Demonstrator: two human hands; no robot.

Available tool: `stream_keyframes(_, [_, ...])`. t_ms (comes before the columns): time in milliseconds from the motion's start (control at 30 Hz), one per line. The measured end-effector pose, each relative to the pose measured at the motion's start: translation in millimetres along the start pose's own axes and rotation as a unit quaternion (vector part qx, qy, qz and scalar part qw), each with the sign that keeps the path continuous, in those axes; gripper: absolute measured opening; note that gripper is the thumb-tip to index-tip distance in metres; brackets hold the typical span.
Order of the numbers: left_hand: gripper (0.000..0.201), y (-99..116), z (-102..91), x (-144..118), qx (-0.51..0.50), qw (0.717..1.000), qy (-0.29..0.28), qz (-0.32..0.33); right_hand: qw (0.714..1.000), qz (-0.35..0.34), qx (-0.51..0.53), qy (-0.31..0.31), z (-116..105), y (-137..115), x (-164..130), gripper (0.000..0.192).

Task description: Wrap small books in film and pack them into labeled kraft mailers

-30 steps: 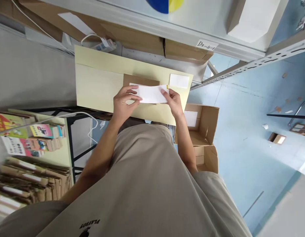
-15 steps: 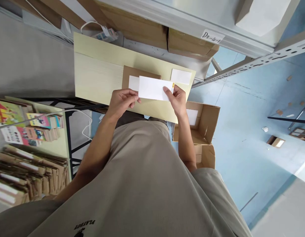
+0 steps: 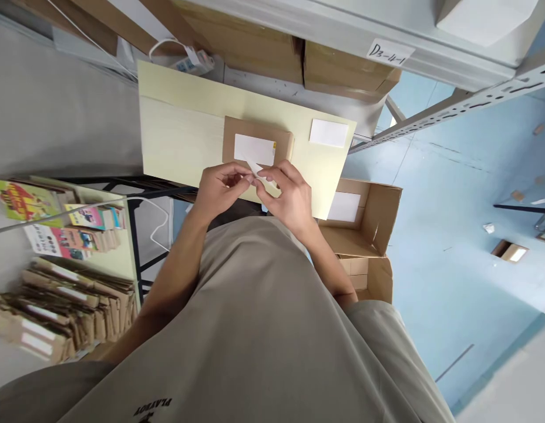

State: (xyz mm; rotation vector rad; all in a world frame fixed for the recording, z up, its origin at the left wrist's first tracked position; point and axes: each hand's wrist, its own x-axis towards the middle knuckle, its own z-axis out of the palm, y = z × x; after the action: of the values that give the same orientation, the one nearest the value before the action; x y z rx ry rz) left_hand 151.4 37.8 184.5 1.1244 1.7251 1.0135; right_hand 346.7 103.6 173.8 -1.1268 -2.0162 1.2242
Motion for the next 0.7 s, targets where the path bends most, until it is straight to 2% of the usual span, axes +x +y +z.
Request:
stream_keyframes(167, [0.012,-2.8,-5.0,-3.6,0.052,0.999,-0.009,0.007,0.999,0.009,-0.053,0.002,15.9,2.3,-0.6,0.021])
stream_keyframes(300, [0.010,-10.2,-13.5,-5.2,0.052,0.999,-0.005,0.007,0.996,0.006,-0.091,-0.019,23.4,-0.1,0.9,0.018])
stream_keyframes(500, [0.010,-24.0,-35.4,-4.3,0.034,0.999,-0.003,-0.011,0.997,0.015,-0.071,-0.038,46.8,-12.7,7.4,0.016])
stream_keyframes(600, [0.010,-44.2,-48.5,4.4,0.027,0.999,0.021,-0.031,0.998,0.033,-0.044,-0.033,62.0,-24.0,13.3,0.012])
stream_keyframes(700, [0.008,-79.6,-72.2,23.8,0.042,0.995,0.067,-0.057,0.999,0.047,0.004,-0.009,77.1,-43.3,18.9,0.010])
